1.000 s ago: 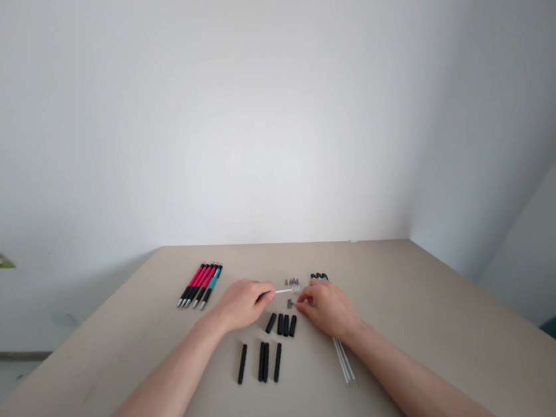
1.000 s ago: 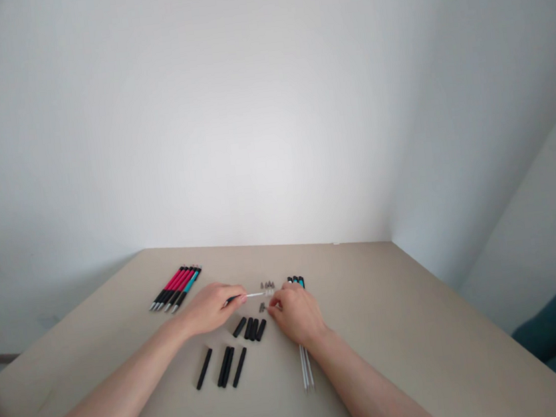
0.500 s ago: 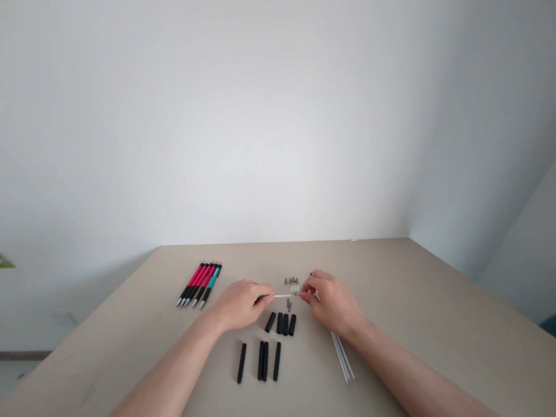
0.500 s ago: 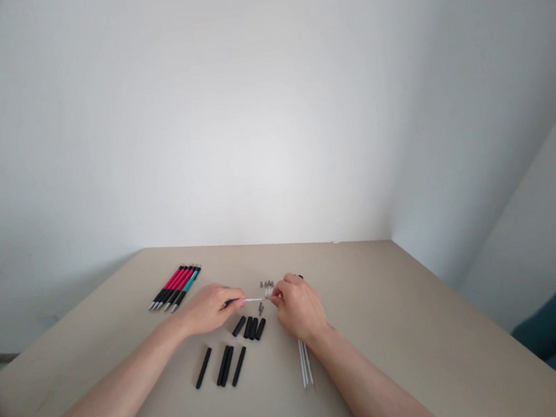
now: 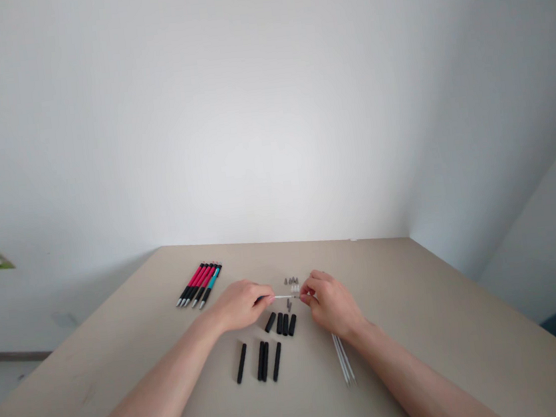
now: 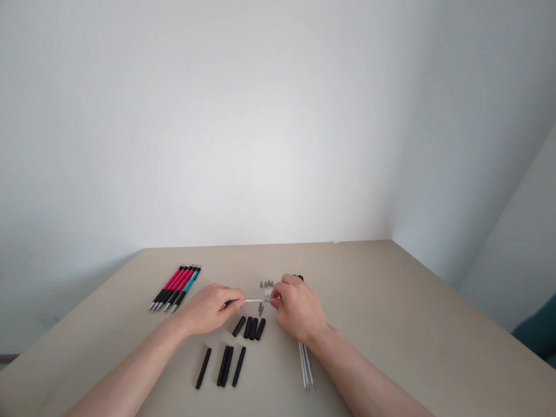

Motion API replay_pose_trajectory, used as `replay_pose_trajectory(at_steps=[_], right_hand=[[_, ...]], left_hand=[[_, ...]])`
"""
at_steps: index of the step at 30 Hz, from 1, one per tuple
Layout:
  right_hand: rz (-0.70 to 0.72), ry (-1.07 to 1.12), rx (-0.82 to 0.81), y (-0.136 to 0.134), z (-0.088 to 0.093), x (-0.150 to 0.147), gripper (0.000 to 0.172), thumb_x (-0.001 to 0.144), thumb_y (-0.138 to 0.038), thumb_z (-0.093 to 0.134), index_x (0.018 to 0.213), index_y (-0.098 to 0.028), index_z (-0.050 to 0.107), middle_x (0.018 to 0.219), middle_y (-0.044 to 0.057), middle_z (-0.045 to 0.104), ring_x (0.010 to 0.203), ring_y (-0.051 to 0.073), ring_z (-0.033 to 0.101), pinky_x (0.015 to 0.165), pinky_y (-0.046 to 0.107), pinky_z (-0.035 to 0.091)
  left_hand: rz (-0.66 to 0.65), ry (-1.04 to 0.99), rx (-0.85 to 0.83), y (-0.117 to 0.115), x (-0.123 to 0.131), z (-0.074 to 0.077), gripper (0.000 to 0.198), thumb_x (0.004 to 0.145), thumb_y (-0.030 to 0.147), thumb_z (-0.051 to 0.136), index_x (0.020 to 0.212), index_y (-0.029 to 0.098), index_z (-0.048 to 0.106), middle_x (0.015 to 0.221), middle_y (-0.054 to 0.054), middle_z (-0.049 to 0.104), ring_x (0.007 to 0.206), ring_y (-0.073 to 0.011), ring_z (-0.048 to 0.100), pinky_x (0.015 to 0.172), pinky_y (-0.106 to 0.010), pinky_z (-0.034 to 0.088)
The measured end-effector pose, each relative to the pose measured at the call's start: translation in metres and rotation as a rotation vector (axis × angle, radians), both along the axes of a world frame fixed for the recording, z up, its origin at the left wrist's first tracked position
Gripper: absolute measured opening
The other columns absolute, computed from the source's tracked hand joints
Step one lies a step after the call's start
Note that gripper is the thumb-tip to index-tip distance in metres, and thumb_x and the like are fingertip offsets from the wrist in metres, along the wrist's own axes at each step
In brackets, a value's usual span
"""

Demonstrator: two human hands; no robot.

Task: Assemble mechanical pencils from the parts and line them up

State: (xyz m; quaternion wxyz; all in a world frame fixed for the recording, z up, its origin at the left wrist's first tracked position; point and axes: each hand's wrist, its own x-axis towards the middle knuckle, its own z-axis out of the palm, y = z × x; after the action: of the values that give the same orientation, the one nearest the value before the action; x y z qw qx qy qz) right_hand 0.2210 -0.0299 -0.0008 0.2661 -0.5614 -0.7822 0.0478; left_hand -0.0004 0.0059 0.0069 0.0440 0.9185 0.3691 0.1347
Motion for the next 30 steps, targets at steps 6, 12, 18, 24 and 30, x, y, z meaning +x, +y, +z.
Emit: replay_pose_trajectory(at_steps=[6, 12, 18, 24, 30], right_hand=[[0.028, -0.005, -0.003, -0.002, 0.003, -0.002, 0.009, 0.081, -0.015, 0.057, 0.076, -0.019, 0.064, 0.083, 0.003, 0.058, 0.077, 0.015, 0.054, 0.066, 0.025, 0.038], [0.118, 0.014, 0.049, -0.004, 0.004, -0.005, 0.008, 0.084, -0.017, 0.055, 0.082, -0.018, 0.063, 0.086, 0.005, 0.056, 0.084, 0.016, 0.054, 0.073, 0.026, 0.040], [0.190, 0.061, 0.073, -0.004, 0.002, -0.007, 0.009, 0.085, -0.017, 0.053, 0.083, -0.018, 0.062, 0.086, 0.005, 0.055, 0.084, 0.017, 0.053, 0.074, 0.027, 0.042], [0.156, 0.148, 0.108, -0.006, 0.007, -0.004, 0.010, 0.083, -0.018, 0.053, 0.088, -0.017, 0.062, 0.083, 0.005, 0.057, 0.078, 0.017, 0.054, 0.071, 0.027, 0.041], [0.375, 0.098, 0.029, -0.014, 0.013, -0.002, 0.015, 0.076, -0.010, 0.052, 0.079, -0.019, 0.063, 0.068, 0.000, 0.059, 0.067, 0.014, 0.054, 0.066, 0.024, 0.039]], left_hand=[[-0.016, 0.017, 0.012, -0.001, 0.002, -0.001, 0.035, 0.093, 0.038, 0.036, 0.077, 0.023, 0.063, 0.068, -0.001, 0.066, 0.064, -0.0161, 0.059, 0.057, -0.024, 0.030], [-0.016, 0.017, 0.017, -0.002, 0.005, -0.003, 0.033, 0.093, 0.037, 0.036, 0.077, 0.023, 0.063, 0.068, -0.001, 0.066, 0.066, -0.0164, 0.059, 0.059, -0.024, 0.032], [-0.029, 0.019, 0.035, -0.004, 0.008, -0.003, 0.031, 0.093, 0.033, 0.036, 0.079, 0.023, 0.062, 0.067, 0.000, 0.064, 0.065, -0.0161, 0.059, 0.058, -0.024, 0.031], [-0.020, 0.000, 0.017, -0.001, 0.005, -0.003, 0.031, 0.094, 0.032, 0.035, 0.080, 0.023, 0.061, 0.067, 0.000, 0.064, 0.064, -0.0148, 0.057, 0.058, -0.023, 0.030], [0.008, -0.030, -0.022, 0.001, 0.002, -0.003, 0.030, 0.094, 0.034, 0.036, 0.081, 0.022, 0.061, 0.069, 0.000, 0.064, 0.066, -0.0154, 0.057, 0.059, -0.023, 0.032]])
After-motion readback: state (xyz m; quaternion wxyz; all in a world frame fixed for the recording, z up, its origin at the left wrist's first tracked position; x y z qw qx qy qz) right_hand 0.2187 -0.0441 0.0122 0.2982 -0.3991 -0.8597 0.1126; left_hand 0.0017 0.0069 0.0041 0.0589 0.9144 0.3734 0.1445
